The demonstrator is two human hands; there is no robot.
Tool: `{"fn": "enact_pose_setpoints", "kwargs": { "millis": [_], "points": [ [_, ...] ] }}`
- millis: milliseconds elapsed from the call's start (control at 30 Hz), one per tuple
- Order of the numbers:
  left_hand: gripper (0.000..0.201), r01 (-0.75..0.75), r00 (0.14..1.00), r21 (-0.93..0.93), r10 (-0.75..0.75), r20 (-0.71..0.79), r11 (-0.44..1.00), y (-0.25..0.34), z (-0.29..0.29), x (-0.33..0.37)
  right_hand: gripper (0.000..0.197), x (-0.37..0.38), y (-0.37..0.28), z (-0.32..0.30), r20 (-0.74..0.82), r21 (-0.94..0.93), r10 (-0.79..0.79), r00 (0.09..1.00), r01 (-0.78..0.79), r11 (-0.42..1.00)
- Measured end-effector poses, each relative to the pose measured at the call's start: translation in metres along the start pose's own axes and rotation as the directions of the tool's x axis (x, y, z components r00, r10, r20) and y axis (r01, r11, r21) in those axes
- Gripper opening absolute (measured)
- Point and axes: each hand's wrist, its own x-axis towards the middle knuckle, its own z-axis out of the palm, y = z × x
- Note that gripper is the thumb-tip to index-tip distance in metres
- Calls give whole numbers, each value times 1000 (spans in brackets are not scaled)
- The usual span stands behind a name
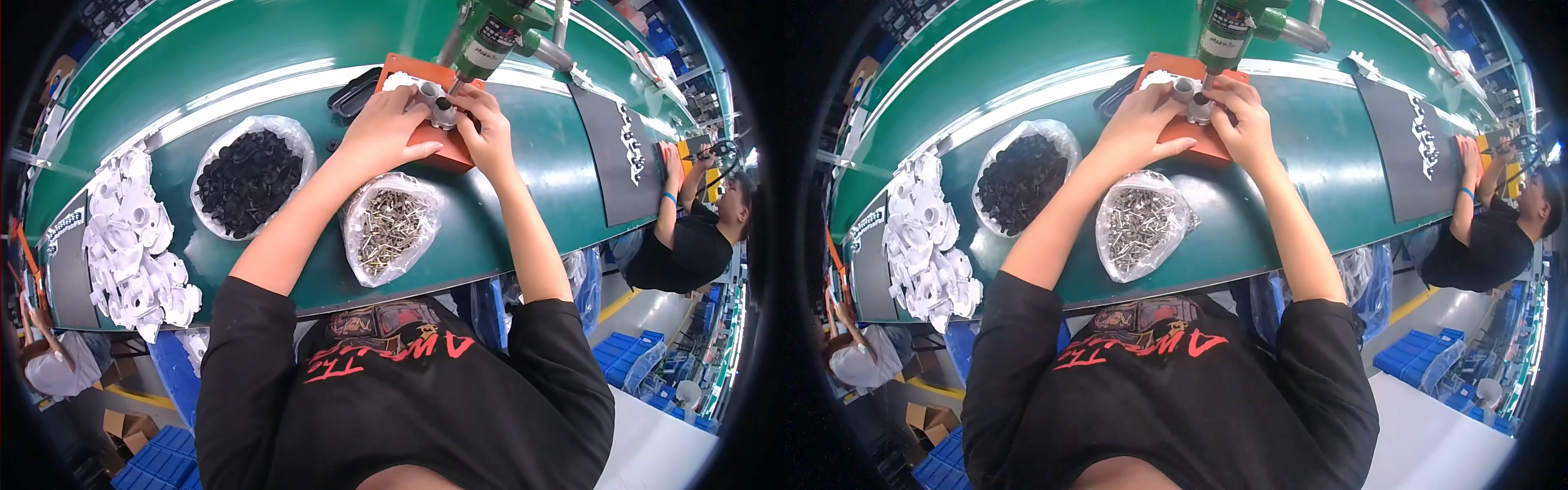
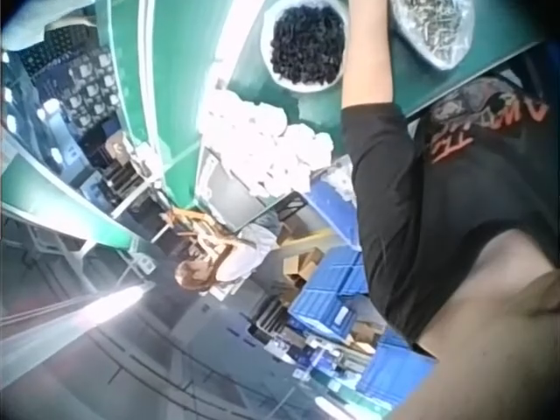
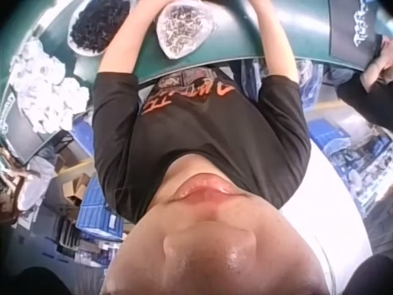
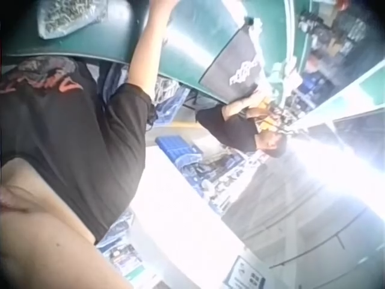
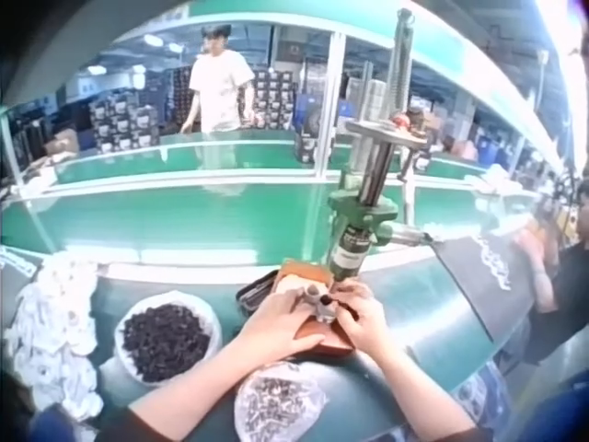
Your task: Assembling small white plastic components using a manual press machine on an assembly line.
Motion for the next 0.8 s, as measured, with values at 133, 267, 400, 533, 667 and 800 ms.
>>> {"fn": "enact_pose_setpoints", "kwargs": {
  "millis": [133,267,400,533,667,800],
  "points": [
    [46,-29,999,5,29,-22,1000,-2,2,0,31,-4,-6,-4,61,-107,-38,997,44,993],
    [48,-9,999,-35,11,45,999,-3,1,-1,31,-6,-10,-4,69,-166,-25,997,37,985],
    [50,2,999,-19,-1,45,1000,-3,-1,-2,29,-6,-12,-5,81,-205,4,997,13,979],
    [51,9,999,-45,-7,44,999,-5,0,-3,24,-6,20,-18,-75,-108,98,992,-106,988],
    [54,-5,999,-37,7,50,999,-4,-3,-4,22,57,61,-75,-272,-105,393,878,-433,895],
    [57,-52,997,-52,54,55,997,1,1,4,31,183,132,-138,-203,619,361,910,-166,768]
  ]
}}
